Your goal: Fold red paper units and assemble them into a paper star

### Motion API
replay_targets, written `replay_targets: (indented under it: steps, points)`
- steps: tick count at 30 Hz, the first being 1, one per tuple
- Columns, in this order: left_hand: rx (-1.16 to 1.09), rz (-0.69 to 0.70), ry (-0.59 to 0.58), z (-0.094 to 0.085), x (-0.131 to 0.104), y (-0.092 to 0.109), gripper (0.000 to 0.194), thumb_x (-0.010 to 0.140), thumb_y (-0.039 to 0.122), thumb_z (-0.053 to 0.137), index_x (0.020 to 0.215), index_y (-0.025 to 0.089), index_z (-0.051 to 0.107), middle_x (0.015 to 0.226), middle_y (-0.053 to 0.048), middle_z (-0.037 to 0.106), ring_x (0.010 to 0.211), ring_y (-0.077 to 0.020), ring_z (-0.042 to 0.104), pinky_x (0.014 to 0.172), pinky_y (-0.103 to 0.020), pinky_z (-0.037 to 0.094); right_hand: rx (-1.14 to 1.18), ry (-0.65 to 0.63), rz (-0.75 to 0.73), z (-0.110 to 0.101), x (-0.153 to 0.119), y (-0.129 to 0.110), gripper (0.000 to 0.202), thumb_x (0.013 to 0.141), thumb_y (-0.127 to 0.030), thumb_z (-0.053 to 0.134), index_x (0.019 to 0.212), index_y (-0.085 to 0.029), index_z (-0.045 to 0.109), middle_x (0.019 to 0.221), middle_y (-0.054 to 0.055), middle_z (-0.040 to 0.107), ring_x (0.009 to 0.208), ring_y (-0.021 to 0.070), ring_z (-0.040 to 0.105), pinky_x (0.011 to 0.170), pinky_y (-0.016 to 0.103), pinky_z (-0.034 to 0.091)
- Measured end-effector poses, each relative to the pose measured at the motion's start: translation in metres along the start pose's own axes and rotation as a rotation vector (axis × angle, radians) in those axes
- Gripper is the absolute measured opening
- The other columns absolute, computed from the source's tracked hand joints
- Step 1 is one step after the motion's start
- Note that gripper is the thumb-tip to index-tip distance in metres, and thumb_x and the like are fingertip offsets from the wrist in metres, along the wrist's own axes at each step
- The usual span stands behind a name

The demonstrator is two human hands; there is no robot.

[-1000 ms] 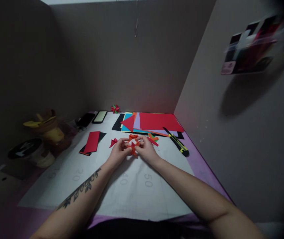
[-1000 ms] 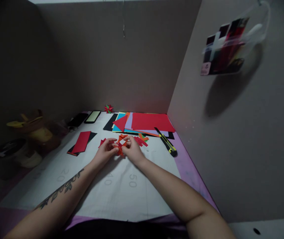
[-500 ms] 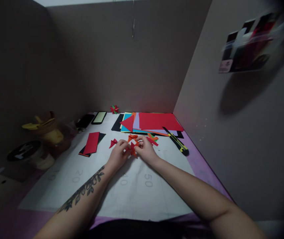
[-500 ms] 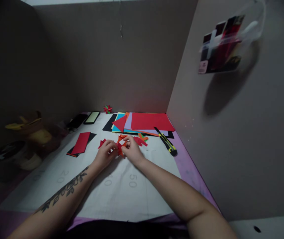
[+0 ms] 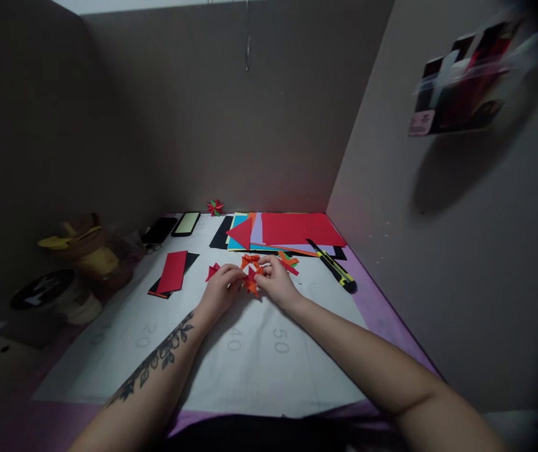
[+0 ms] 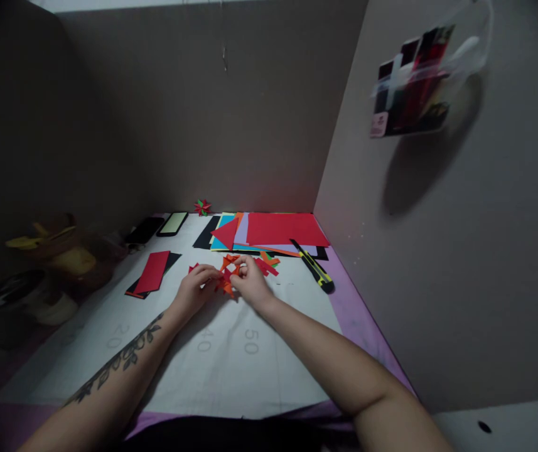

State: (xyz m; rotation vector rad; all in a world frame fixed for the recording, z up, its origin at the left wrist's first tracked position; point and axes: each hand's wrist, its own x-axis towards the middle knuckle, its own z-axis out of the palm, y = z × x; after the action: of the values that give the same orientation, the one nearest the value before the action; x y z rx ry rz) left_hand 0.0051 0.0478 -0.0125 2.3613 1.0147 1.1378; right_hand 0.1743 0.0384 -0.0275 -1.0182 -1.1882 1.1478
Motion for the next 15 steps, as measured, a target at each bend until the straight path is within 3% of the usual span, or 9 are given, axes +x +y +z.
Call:
replay_targets:
  steps: [7, 15]
  points:
    - [0.026, 0.041, -0.144, -0.01, 0.003, -0.003, 0.015, 0.083, 0.01, 0.046, 0.085, 0.018, 0.059, 0.094, -0.005, 0.056, 0.088, -0.0144, 0.055, 0.078, -0.026, 0.045, -0.08, -0.062, -0.042, -0.002, 0.0, 0.004, 0.03, 0.065, -0.016, 0.053, 0.093, -0.022, 0.043, 0.056, -0.009, 0.047, 0.045, 0.0085, 0.045, 0.044, 0.019, 0.033]
    - [0.113, 0.066, -0.222, -0.013, 0.003, -0.003, 0.018, 0.083, 0.013, 0.045, 0.09, 0.02, 0.061, 0.097, -0.004, 0.055, 0.087, -0.0145, 0.054, 0.077, -0.026, 0.044, -0.097, -0.103, -0.045, -0.003, -0.001, 0.005, 0.029, 0.067, -0.015, 0.053, 0.093, -0.023, 0.043, 0.055, -0.01, 0.045, 0.044, 0.0079, 0.041, 0.044, 0.018, 0.03]
